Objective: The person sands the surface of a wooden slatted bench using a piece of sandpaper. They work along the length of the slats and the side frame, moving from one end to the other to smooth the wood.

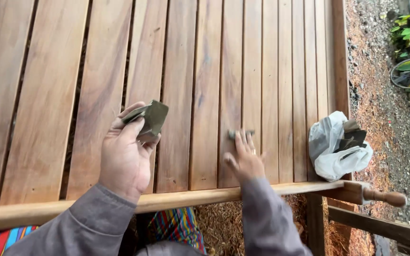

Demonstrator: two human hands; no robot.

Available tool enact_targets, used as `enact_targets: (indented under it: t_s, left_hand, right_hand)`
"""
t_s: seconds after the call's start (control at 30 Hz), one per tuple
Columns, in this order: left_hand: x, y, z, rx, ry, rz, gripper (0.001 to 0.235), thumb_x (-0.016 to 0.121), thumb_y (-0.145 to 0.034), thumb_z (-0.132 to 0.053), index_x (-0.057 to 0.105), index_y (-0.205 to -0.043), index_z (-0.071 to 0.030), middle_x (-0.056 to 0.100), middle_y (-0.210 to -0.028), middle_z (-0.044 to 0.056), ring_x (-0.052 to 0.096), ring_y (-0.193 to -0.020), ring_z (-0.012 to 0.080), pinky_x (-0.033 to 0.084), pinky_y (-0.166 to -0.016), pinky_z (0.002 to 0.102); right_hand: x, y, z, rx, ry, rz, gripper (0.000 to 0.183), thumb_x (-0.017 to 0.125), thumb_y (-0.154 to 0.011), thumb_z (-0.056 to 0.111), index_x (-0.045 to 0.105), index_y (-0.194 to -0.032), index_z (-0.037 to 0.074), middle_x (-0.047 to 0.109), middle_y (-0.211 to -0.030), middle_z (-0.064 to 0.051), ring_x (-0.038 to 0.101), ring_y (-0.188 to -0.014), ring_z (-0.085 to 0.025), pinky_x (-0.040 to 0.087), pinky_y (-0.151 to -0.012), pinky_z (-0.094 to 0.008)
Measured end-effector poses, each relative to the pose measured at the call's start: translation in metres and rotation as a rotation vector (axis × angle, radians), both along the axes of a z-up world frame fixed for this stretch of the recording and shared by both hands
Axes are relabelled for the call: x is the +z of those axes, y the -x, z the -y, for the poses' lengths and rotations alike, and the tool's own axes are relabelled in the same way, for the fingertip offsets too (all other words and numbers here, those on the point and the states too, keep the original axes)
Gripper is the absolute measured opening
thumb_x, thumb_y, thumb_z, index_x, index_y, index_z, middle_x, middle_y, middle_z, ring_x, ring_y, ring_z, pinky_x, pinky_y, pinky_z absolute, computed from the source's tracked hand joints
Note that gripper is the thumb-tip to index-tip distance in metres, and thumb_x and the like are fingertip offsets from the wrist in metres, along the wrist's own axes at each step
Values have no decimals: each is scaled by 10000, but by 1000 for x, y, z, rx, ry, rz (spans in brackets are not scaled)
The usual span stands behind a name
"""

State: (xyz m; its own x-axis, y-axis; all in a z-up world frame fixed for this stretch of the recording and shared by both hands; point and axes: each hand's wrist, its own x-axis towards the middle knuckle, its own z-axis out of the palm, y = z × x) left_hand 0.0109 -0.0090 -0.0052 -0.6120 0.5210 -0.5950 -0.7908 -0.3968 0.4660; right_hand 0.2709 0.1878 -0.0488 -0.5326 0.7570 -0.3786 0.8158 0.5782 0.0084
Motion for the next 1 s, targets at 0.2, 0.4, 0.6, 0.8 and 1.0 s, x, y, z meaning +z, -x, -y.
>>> enact_targets:
  t_s: [0.2,0.4,0.6,0.8,1.0]
  left_hand:
    - [2,-3,4,-82,88,-76,249,596,-956,-64,694,-1162,-163,753,-1089,46,719,-918,169,557,-783,299]
    - [8,0,3,-65,100,-78,242,602,-950,-67,695,-1155,-157,763,-1078,56,729,-917,173,547,-768,294]
    - [-12,-10,-9,-55,76,-68,222,608,-949,-58,690,-1139,-139,765,-1066,82,752,-918,221,556,-733,295]
    - [-2,-11,-4,-83,75,-86,244,597,-953,-55,690,-1158,-147,759,-1092,76,735,-930,202,547,-753,291]
    - [-1,-4,-5,-8,14,38,269,559,-956,-5,696,-1127,-161,738,-1184,75,682,-934,225,496,-704,338]
  right_hand:
    - [-52,22,-79,221,-347,-84,915,273,-928,833,194,-1651,279,278,-1701,-13,220,-1570,-232,126,-1015,-908]
    - [-29,-63,41,211,-153,-9,1083,317,-806,934,186,-1636,250,233,-1703,6,191,-1564,-223,110,-1059,-850]
    - [-66,8,-68,235,-306,-147,914,269,-959,826,183,-1657,243,205,-1716,-6,159,-1578,-277,103,-1032,-887]
    - [-56,68,-95,168,-307,-203,926,287,-951,850,206,-1658,259,268,-1695,-49,208,-1565,-313,142,-1012,-902]
    - [-41,14,-2,230,-310,-104,984,358,-802,881,302,-1601,308,273,-1682,43,236,-1549,-221,99,-1079,-800]
